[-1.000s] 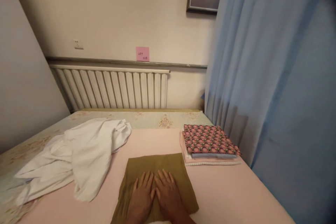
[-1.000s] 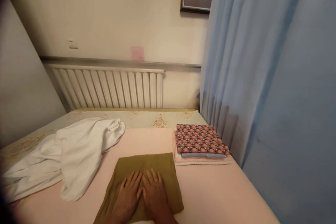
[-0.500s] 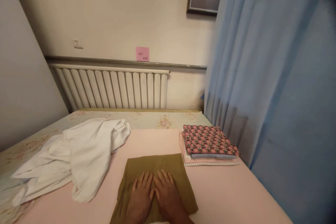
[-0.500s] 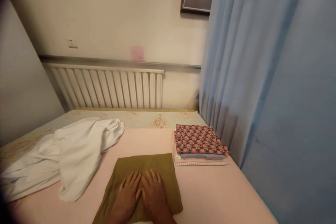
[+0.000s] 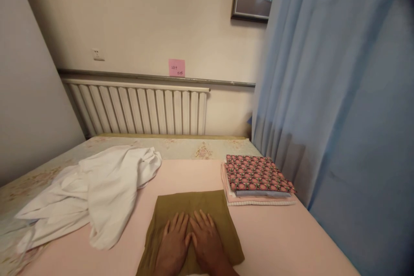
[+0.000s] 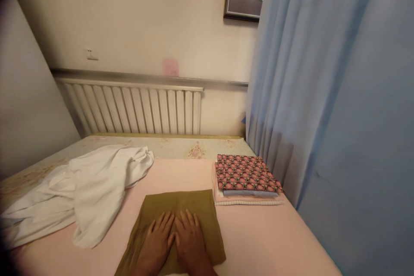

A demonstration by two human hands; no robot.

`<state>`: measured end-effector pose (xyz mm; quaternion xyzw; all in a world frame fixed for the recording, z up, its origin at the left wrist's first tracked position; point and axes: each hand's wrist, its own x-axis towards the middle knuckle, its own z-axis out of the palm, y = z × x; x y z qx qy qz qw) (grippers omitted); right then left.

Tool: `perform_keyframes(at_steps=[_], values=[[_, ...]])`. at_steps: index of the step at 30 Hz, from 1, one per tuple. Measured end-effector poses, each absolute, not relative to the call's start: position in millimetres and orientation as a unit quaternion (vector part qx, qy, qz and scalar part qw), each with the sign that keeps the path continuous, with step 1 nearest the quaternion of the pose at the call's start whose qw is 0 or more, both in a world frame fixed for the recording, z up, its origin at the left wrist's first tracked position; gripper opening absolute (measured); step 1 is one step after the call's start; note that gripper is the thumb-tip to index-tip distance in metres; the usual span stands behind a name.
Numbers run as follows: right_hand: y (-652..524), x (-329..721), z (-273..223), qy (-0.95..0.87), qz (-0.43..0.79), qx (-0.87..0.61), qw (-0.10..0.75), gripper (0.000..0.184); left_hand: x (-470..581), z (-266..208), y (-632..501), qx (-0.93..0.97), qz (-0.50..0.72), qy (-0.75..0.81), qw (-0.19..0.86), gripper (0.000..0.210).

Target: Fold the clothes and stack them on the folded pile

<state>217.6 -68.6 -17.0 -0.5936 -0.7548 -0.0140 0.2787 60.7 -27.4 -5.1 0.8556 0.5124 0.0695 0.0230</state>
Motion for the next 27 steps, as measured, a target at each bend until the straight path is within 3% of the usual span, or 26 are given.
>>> perform_keyframes(at_steps=[27], values=[[-70.4,217.6,-14.0,-0.758,-0.023,-0.598,0.258,0.044,60.7,-2.5,-29.9,0.856,0.08,0.51,0.024,0.054]])
